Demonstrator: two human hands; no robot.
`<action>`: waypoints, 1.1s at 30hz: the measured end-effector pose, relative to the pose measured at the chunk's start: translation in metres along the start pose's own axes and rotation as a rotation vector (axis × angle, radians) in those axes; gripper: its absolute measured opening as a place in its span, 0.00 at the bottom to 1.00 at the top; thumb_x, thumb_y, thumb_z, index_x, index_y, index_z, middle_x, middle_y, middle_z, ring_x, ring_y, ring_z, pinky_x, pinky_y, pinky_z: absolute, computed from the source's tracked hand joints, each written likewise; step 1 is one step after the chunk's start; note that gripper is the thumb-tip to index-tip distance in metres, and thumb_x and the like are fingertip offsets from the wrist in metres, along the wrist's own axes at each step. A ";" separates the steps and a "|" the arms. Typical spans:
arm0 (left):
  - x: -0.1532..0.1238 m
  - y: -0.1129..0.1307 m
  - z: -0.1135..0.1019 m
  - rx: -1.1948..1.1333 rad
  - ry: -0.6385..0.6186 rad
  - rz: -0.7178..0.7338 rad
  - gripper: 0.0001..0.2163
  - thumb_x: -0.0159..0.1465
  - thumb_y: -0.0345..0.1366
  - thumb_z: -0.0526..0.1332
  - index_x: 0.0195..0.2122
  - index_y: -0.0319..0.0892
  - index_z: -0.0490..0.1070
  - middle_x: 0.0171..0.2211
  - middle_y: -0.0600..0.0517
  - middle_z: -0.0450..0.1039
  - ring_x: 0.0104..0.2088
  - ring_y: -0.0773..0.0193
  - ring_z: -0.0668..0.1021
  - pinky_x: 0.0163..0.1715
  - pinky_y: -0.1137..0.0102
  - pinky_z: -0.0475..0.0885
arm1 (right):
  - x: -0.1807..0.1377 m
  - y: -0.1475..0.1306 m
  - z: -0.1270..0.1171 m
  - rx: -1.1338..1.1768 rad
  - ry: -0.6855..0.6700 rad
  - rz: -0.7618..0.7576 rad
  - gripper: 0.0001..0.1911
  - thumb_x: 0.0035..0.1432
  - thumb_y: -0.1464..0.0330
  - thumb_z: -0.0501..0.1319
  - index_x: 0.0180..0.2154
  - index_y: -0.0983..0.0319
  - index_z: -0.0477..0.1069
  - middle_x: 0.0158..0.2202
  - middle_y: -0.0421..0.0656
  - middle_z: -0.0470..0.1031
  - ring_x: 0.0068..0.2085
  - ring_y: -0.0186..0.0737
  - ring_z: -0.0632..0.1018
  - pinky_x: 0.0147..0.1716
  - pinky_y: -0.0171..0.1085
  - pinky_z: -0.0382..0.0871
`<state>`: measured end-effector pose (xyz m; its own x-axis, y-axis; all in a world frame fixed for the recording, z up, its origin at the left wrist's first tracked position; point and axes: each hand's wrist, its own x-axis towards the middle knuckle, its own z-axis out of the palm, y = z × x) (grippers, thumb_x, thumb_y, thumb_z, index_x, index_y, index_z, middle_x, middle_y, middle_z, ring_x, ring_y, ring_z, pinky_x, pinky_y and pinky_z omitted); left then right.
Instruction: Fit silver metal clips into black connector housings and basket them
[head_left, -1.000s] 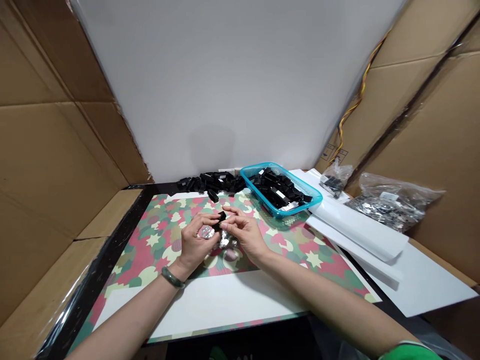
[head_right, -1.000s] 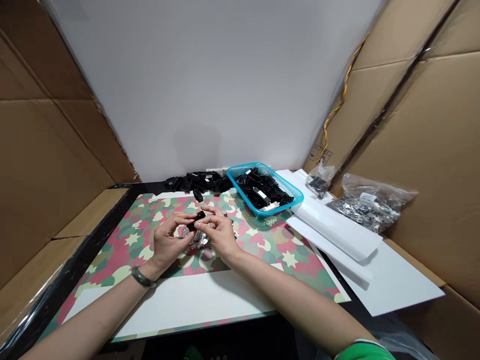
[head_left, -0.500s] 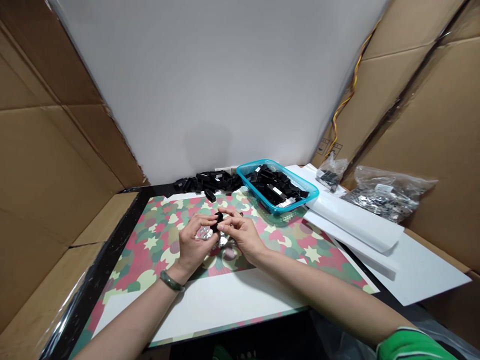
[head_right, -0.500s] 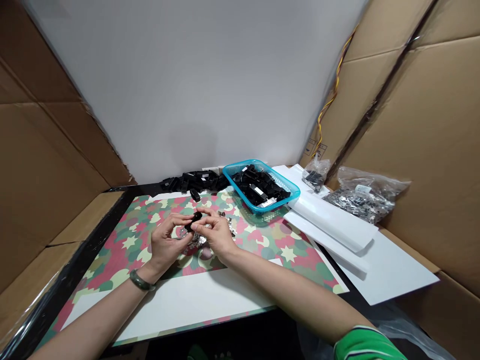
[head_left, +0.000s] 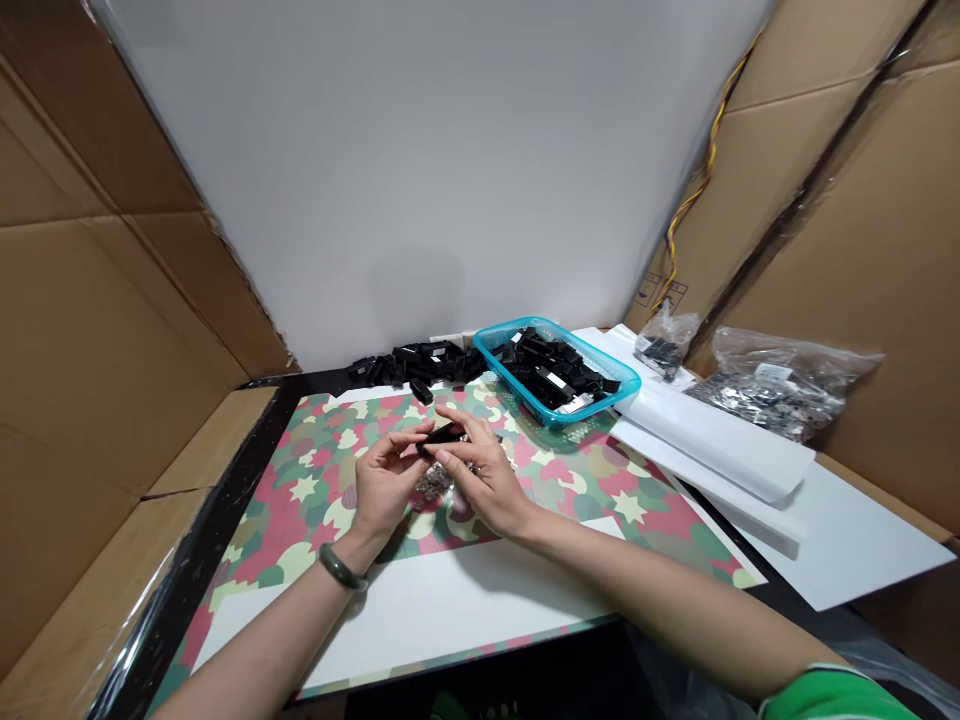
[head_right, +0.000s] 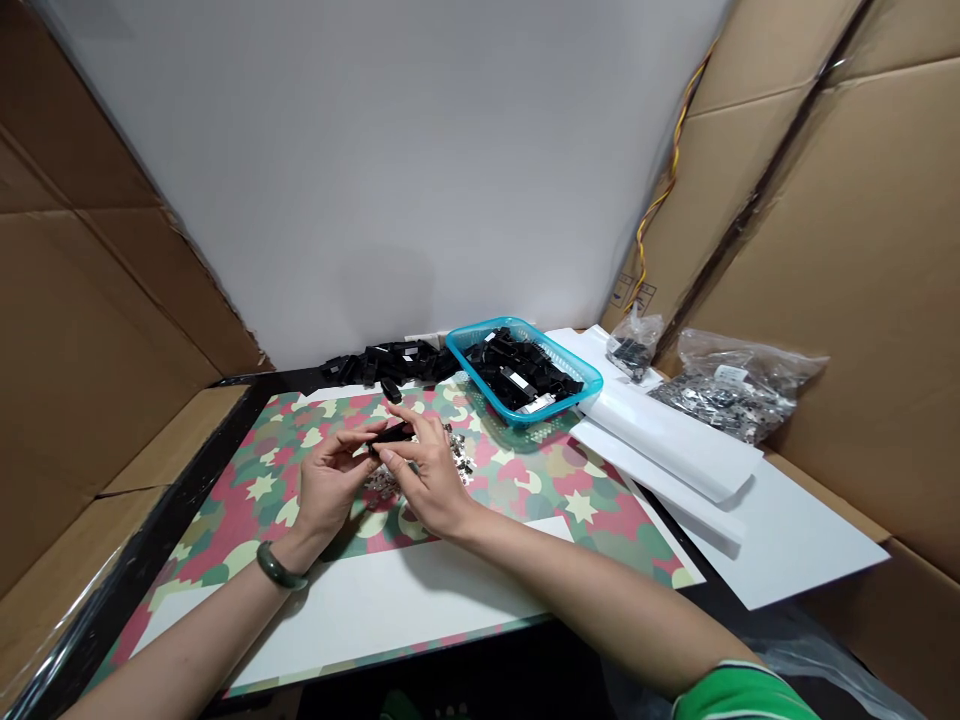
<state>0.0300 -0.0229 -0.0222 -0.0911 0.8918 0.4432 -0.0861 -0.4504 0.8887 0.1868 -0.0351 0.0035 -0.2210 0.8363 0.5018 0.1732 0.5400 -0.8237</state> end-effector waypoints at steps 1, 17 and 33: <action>0.001 0.001 0.000 -0.018 -0.001 -0.016 0.10 0.53 0.35 0.72 0.34 0.41 0.75 0.43 0.43 0.81 0.48 0.52 0.81 0.47 0.58 0.79 | -0.001 -0.001 0.000 -0.002 0.017 -0.028 0.11 0.65 0.62 0.59 0.42 0.51 0.81 0.60 0.43 0.69 0.60 0.50 0.67 0.60 0.51 0.57; -0.003 0.007 0.000 0.083 -0.082 0.066 0.07 0.56 0.34 0.70 0.35 0.42 0.75 0.42 0.44 0.81 0.45 0.53 0.82 0.42 0.59 0.81 | 0.008 -0.005 -0.010 -0.067 0.226 -0.126 0.07 0.59 0.66 0.62 0.30 0.57 0.76 0.53 0.47 0.71 0.55 0.49 0.71 0.55 0.47 0.63; 0.000 0.012 -0.002 0.558 -0.095 0.632 0.09 0.59 0.25 0.66 0.39 0.43 0.74 0.39 0.47 0.81 0.42 0.57 0.82 0.43 0.61 0.79 | 0.008 0.012 -0.001 0.199 0.069 0.131 0.03 0.47 0.65 0.73 0.26 0.56 0.81 0.61 0.44 0.69 0.64 0.51 0.65 0.64 0.51 0.53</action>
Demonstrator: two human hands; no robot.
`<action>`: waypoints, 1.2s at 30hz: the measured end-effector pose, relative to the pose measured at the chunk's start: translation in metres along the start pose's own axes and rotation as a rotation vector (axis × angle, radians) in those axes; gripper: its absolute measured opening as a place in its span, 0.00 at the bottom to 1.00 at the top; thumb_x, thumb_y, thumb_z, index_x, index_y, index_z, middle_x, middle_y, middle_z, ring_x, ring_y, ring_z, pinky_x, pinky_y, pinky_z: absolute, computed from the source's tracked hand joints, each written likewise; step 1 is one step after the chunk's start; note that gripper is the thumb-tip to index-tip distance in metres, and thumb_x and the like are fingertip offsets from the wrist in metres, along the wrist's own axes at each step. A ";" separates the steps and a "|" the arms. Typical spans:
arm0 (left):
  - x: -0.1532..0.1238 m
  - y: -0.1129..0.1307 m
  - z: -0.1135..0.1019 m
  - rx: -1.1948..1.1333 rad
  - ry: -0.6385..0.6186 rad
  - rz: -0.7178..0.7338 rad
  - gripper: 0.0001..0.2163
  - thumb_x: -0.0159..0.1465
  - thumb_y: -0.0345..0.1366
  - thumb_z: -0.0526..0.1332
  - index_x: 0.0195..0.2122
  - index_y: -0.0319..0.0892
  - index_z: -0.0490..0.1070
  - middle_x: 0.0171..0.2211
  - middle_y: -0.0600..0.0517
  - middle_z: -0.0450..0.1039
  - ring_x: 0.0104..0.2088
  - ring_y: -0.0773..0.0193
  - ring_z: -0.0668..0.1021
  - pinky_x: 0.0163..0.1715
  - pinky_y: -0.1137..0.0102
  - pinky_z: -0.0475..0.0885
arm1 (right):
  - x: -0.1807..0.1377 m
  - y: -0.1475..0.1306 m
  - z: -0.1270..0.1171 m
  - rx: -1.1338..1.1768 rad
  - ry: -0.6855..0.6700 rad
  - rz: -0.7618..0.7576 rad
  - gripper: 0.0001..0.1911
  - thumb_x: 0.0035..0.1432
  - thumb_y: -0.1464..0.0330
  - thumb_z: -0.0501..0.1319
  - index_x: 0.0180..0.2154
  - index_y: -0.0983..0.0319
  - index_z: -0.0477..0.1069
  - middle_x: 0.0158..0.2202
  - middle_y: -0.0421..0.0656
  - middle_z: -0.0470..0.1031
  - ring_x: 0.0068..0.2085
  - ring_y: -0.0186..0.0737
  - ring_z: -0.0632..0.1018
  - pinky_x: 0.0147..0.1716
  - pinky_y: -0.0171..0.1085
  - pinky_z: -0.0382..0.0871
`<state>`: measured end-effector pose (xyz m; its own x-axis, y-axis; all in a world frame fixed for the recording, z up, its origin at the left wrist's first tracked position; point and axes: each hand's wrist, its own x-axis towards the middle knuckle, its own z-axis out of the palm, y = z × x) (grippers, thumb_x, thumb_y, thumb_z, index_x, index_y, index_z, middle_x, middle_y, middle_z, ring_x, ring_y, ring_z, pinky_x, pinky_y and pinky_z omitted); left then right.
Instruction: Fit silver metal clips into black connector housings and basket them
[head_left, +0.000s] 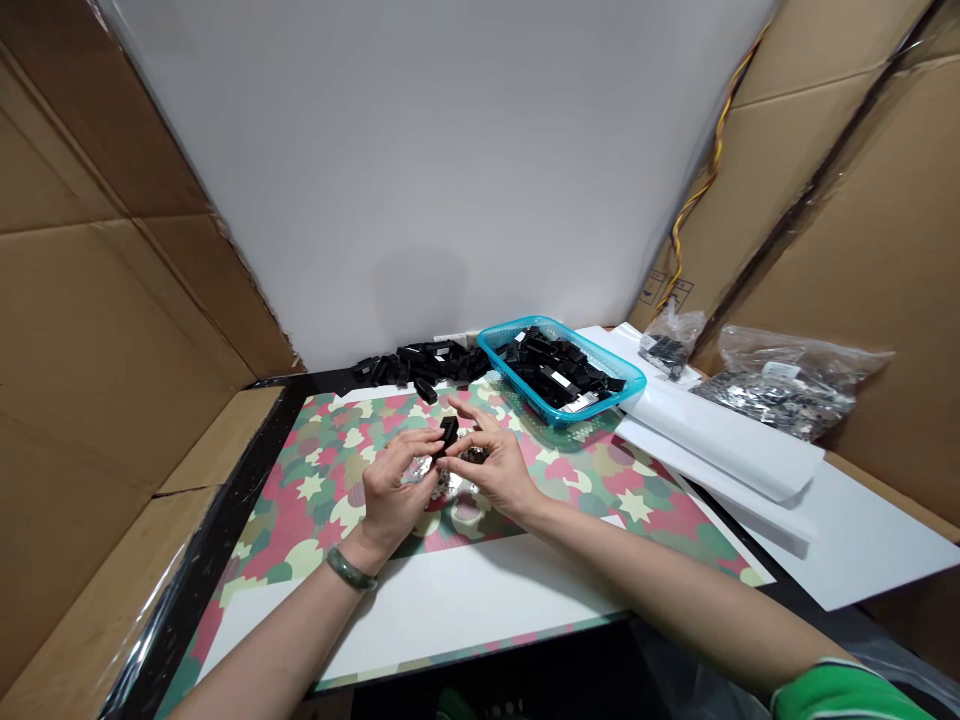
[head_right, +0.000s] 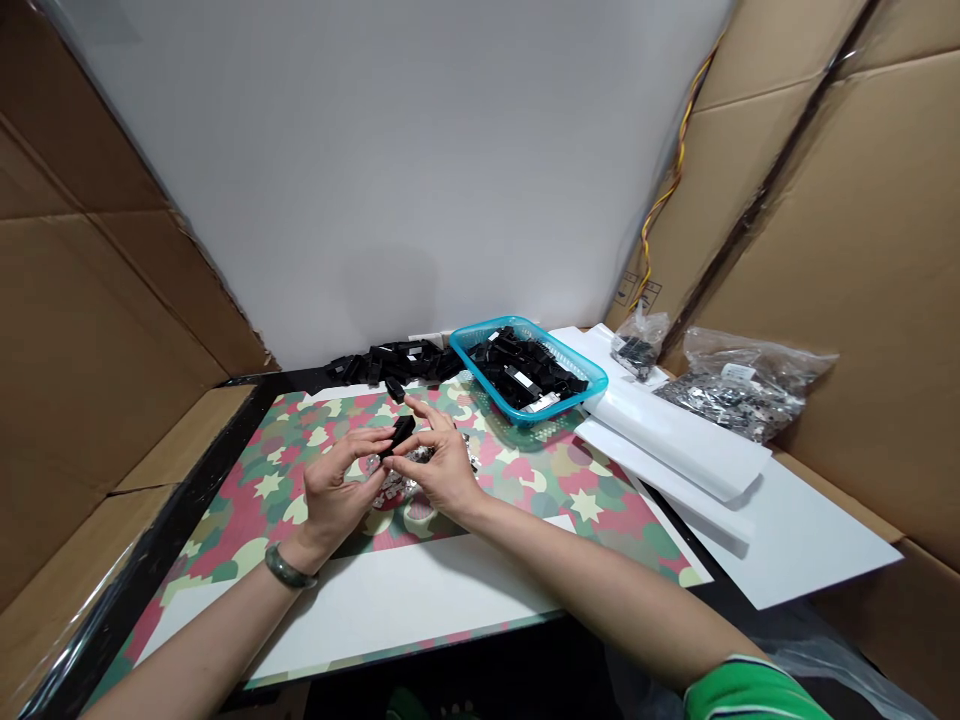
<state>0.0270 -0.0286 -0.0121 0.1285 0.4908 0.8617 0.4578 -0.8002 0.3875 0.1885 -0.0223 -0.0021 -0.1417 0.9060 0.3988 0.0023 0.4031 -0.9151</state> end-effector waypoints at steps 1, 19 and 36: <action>0.000 -0.001 0.000 0.000 0.004 -0.008 0.09 0.59 0.25 0.66 0.38 0.43 0.75 0.39 0.47 0.81 0.42 0.57 0.82 0.43 0.61 0.79 | 0.000 0.000 0.000 -0.007 0.001 -0.013 0.03 0.48 0.65 0.73 0.26 0.56 0.81 0.61 0.44 0.69 0.64 0.52 0.65 0.63 0.52 0.53; -0.002 -0.003 0.001 0.022 0.043 -0.041 0.07 0.57 0.24 0.66 0.35 0.42 0.75 0.37 0.45 0.81 0.40 0.56 0.83 0.42 0.61 0.79 | -0.002 -0.005 -0.002 -0.094 -0.069 -0.137 0.05 0.57 0.69 0.67 0.29 0.56 0.79 0.60 0.43 0.71 0.59 0.49 0.71 0.59 0.51 0.62; -0.006 -0.002 0.005 -0.108 0.045 -0.196 0.07 0.56 0.26 0.67 0.36 0.42 0.75 0.38 0.46 0.81 0.40 0.57 0.83 0.38 0.63 0.81 | -0.004 0.002 0.000 -0.221 -0.041 -0.298 0.06 0.59 0.72 0.64 0.31 0.57 0.78 0.57 0.45 0.73 0.56 0.48 0.73 0.56 0.51 0.64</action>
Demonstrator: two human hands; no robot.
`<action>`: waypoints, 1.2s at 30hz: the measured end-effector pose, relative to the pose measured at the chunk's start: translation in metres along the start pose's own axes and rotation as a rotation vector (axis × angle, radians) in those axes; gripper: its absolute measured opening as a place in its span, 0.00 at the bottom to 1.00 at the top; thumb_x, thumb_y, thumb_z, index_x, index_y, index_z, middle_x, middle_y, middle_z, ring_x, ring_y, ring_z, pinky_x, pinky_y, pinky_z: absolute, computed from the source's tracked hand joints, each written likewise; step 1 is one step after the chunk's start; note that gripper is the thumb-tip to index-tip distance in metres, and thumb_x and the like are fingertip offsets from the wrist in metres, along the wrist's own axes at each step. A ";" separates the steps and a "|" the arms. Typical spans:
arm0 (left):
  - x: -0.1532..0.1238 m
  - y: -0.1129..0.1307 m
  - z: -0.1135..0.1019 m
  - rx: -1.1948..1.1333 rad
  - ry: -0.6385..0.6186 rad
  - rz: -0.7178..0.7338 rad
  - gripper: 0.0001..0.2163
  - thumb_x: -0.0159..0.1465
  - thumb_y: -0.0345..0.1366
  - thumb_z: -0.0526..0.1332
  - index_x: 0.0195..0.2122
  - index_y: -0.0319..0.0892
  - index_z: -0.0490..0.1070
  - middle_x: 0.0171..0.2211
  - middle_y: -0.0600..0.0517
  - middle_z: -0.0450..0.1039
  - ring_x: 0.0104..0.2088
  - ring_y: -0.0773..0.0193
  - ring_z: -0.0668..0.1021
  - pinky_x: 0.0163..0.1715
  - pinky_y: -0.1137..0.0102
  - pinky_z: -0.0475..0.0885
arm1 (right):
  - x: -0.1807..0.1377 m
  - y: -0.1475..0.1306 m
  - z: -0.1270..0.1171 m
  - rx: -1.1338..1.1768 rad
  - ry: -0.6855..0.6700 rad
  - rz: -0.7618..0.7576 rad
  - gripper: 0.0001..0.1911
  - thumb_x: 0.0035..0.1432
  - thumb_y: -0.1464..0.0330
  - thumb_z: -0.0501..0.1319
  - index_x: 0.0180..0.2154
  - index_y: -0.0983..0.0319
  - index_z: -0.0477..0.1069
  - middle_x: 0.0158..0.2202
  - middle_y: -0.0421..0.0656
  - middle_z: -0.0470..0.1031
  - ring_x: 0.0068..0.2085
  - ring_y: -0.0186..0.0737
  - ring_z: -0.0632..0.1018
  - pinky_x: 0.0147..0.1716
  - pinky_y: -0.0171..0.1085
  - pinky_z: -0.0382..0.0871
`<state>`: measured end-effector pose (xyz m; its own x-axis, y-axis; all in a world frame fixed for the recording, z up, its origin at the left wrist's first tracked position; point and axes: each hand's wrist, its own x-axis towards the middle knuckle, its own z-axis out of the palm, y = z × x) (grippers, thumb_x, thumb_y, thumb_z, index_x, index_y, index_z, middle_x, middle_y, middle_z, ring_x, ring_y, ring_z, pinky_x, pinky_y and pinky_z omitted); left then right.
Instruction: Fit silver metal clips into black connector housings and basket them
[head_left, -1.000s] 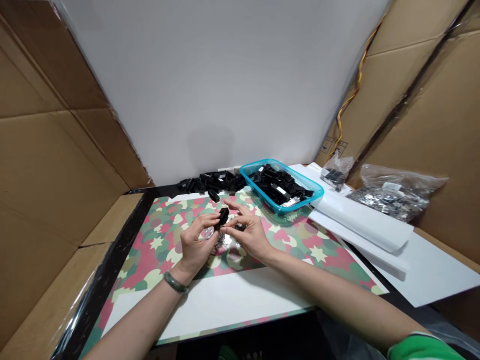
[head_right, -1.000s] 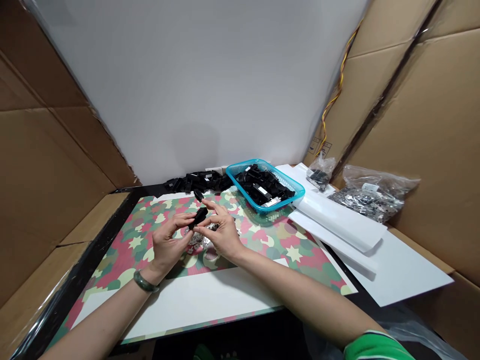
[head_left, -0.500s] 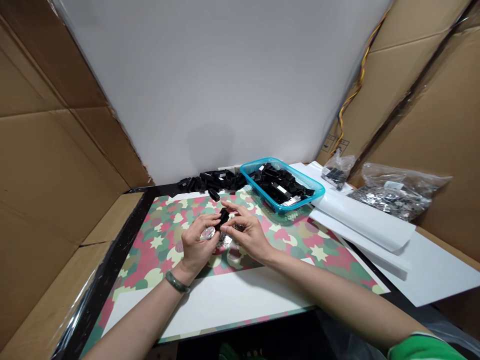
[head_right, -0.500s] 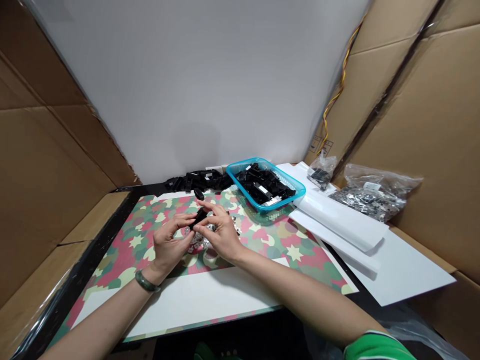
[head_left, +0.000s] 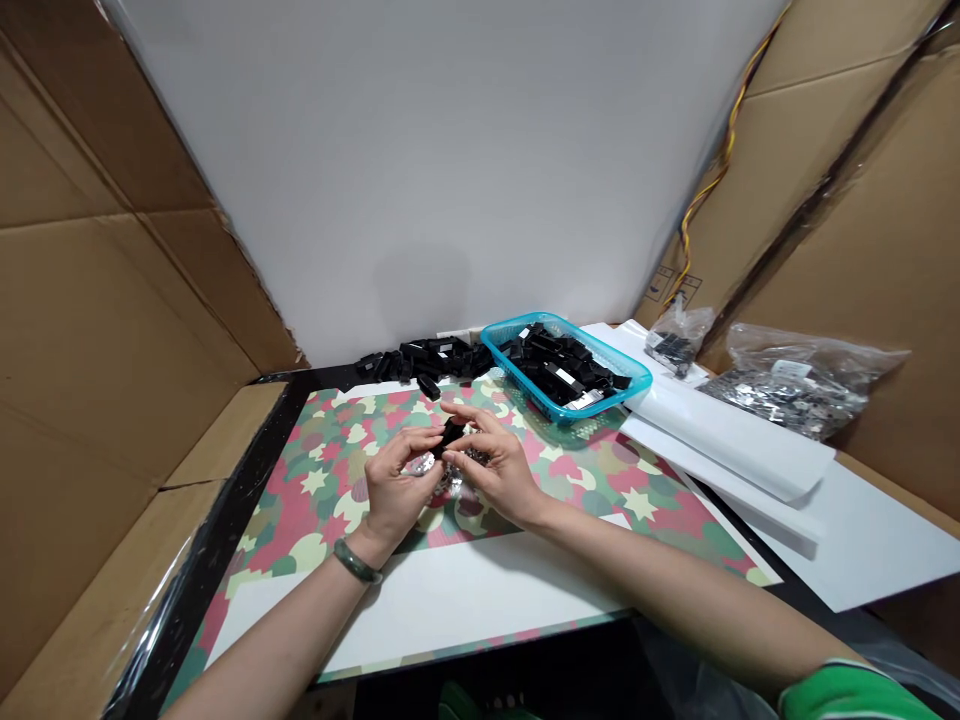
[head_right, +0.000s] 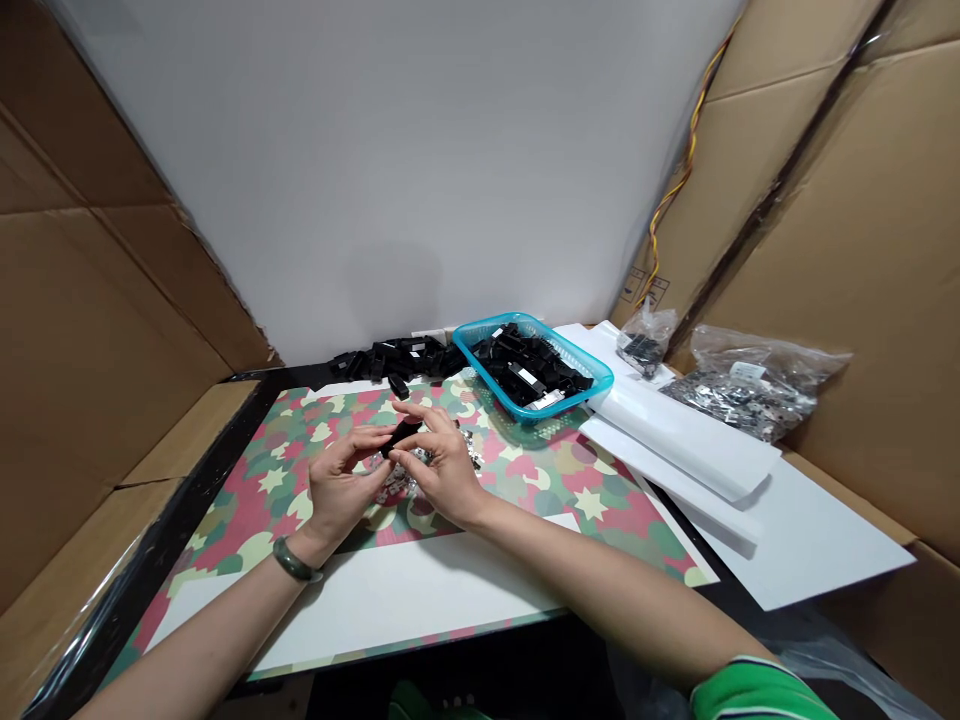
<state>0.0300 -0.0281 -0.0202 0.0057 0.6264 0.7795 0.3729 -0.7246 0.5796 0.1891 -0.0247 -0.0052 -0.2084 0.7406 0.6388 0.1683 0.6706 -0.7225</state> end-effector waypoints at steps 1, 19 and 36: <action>0.000 0.000 0.000 -0.004 0.001 -0.002 0.07 0.56 0.26 0.67 0.36 0.42 0.75 0.38 0.46 0.81 0.40 0.57 0.83 0.38 0.63 0.81 | 0.000 0.000 0.000 0.000 -0.001 -0.011 0.06 0.59 0.72 0.64 0.31 0.57 0.78 0.58 0.45 0.72 0.56 0.48 0.73 0.56 0.51 0.64; 0.001 0.003 -0.001 0.031 -0.009 0.070 0.07 0.58 0.27 0.66 0.36 0.43 0.75 0.38 0.46 0.81 0.42 0.56 0.82 0.41 0.59 0.80 | 0.004 -0.007 -0.006 -0.059 -0.074 -0.070 0.07 0.60 0.72 0.63 0.30 0.57 0.78 0.56 0.45 0.73 0.49 0.47 0.75 0.52 0.52 0.66; 0.008 0.001 0.003 -0.515 -0.017 -0.542 0.16 0.46 0.40 0.76 0.32 0.40 0.76 0.36 0.45 0.82 0.41 0.54 0.83 0.43 0.60 0.80 | 0.019 0.003 -0.015 0.146 0.045 0.209 0.13 0.57 0.58 0.66 0.37 0.60 0.71 0.43 0.46 0.76 0.42 0.42 0.77 0.40 0.39 0.71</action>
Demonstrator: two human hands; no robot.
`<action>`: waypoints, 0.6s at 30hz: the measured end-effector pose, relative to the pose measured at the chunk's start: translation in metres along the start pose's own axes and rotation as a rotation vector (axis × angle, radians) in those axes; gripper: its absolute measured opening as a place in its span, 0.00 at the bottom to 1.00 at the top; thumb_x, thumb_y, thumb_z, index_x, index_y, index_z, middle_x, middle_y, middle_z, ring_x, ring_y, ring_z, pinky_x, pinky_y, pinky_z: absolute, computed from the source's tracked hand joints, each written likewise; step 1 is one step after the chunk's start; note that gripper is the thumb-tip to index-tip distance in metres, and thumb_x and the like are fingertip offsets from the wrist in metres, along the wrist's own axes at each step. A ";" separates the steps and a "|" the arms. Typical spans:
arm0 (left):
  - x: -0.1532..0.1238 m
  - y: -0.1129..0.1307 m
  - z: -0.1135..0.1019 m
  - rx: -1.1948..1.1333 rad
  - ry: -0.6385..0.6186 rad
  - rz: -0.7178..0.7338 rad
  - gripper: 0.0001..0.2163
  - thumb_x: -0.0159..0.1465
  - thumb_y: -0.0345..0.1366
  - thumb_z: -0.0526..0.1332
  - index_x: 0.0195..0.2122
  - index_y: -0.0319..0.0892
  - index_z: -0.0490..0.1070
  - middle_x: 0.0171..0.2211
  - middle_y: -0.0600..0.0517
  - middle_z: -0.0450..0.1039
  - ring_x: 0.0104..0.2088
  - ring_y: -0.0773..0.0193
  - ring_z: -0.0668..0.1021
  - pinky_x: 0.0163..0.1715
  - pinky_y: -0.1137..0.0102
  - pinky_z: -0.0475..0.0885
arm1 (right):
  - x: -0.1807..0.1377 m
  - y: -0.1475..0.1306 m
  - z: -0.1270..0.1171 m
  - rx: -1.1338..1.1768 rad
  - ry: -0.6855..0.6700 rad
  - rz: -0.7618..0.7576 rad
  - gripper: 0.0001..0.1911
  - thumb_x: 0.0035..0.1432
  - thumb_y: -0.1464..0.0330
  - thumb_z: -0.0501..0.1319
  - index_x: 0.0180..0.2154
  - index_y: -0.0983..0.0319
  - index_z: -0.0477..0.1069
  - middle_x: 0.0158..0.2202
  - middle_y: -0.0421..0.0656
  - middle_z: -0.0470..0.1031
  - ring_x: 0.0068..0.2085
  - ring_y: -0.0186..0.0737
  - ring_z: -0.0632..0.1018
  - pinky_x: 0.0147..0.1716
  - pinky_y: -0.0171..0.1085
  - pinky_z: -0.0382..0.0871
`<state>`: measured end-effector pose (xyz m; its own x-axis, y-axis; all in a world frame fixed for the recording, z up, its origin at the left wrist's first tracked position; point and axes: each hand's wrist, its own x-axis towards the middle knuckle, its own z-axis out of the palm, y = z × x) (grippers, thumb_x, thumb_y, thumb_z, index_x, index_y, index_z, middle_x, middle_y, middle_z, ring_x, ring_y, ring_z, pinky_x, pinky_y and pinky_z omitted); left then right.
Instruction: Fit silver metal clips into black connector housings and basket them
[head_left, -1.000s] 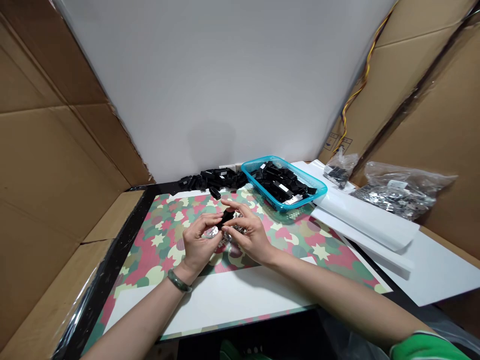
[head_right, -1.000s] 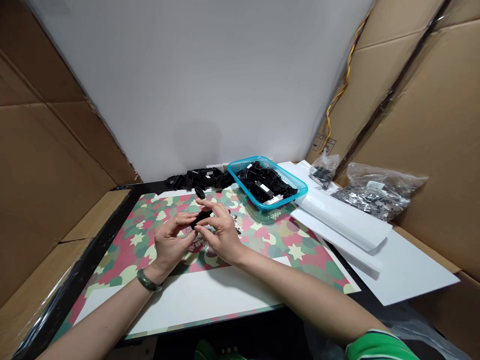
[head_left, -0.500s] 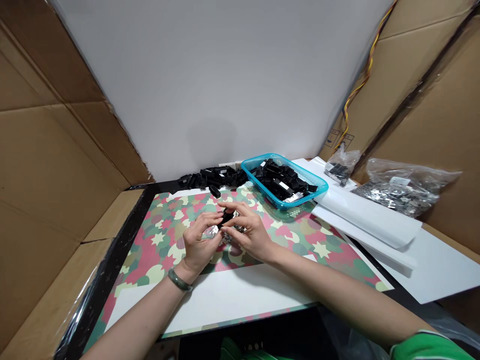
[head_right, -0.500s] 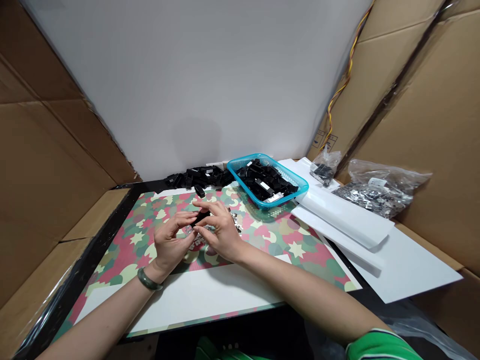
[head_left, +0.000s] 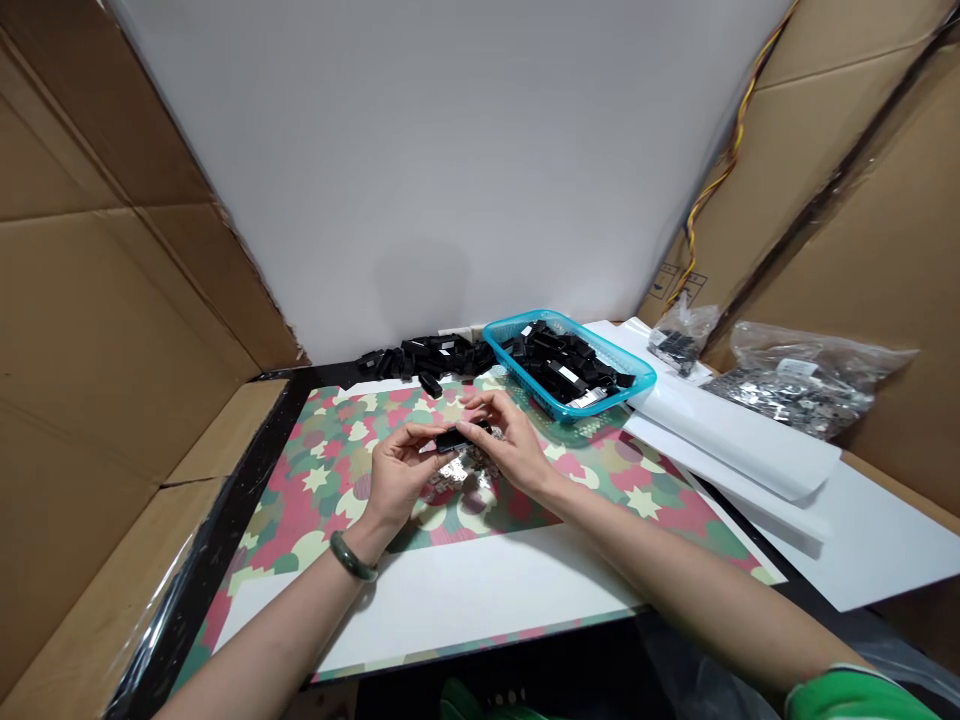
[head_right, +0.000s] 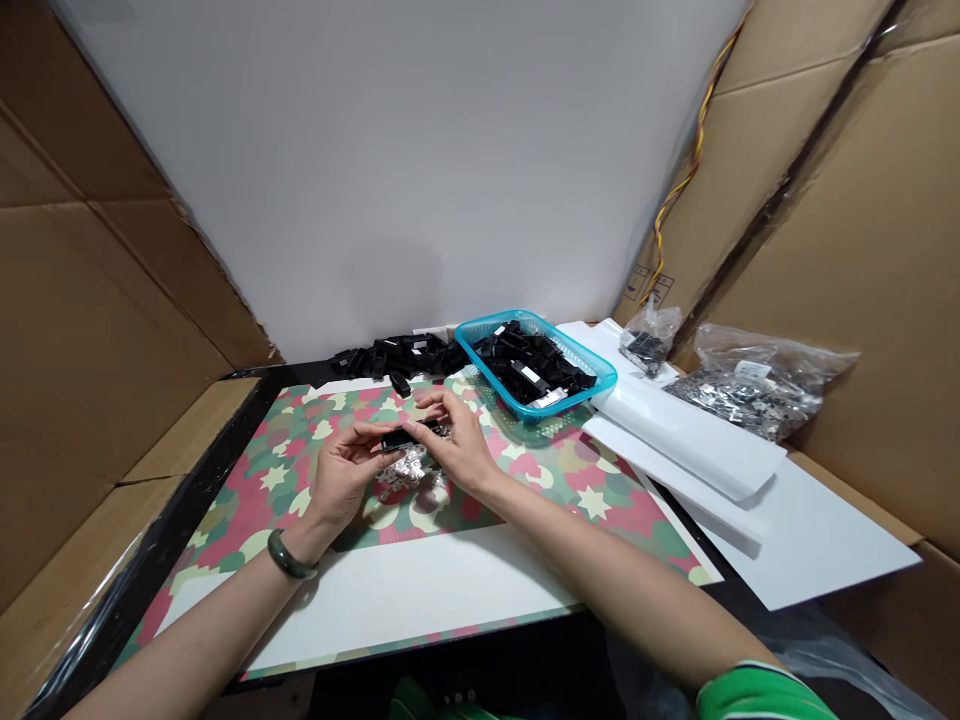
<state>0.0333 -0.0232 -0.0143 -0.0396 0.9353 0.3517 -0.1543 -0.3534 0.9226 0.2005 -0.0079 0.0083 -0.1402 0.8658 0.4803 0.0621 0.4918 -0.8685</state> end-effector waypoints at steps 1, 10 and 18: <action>0.001 -0.001 -0.001 -0.016 -0.001 -0.011 0.16 0.45 0.39 0.76 0.31 0.40 0.76 0.36 0.45 0.82 0.41 0.54 0.83 0.43 0.60 0.80 | 0.001 0.002 0.000 0.047 -0.046 0.079 0.15 0.57 0.56 0.65 0.39 0.60 0.71 0.38 0.44 0.76 0.36 0.39 0.77 0.33 0.36 0.71; 0.009 0.010 -0.016 -0.158 -0.218 -0.331 0.18 0.50 0.38 0.73 0.42 0.40 0.79 0.42 0.40 0.81 0.40 0.50 0.83 0.40 0.59 0.81 | 0.000 0.008 0.002 0.074 -0.019 0.106 0.18 0.58 0.52 0.63 0.30 0.60 0.79 0.25 0.40 0.77 0.26 0.37 0.74 0.26 0.35 0.68; 0.013 0.011 -0.019 -0.175 -0.215 -0.503 0.14 0.52 0.42 0.73 0.37 0.40 0.82 0.35 0.43 0.82 0.33 0.55 0.84 0.36 0.65 0.81 | -0.003 0.007 0.003 0.027 -0.030 0.044 0.15 0.61 0.56 0.61 0.32 0.58 0.80 0.32 0.41 0.81 0.34 0.43 0.79 0.36 0.38 0.72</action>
<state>0.0126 -0.0148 -0.0021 0.2797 0.9565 -0.0827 -0.2644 0.1596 0.9511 0.1988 -0.0075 0.0000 -0.1678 0.8830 0.4384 0.0421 0.4507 -0.8917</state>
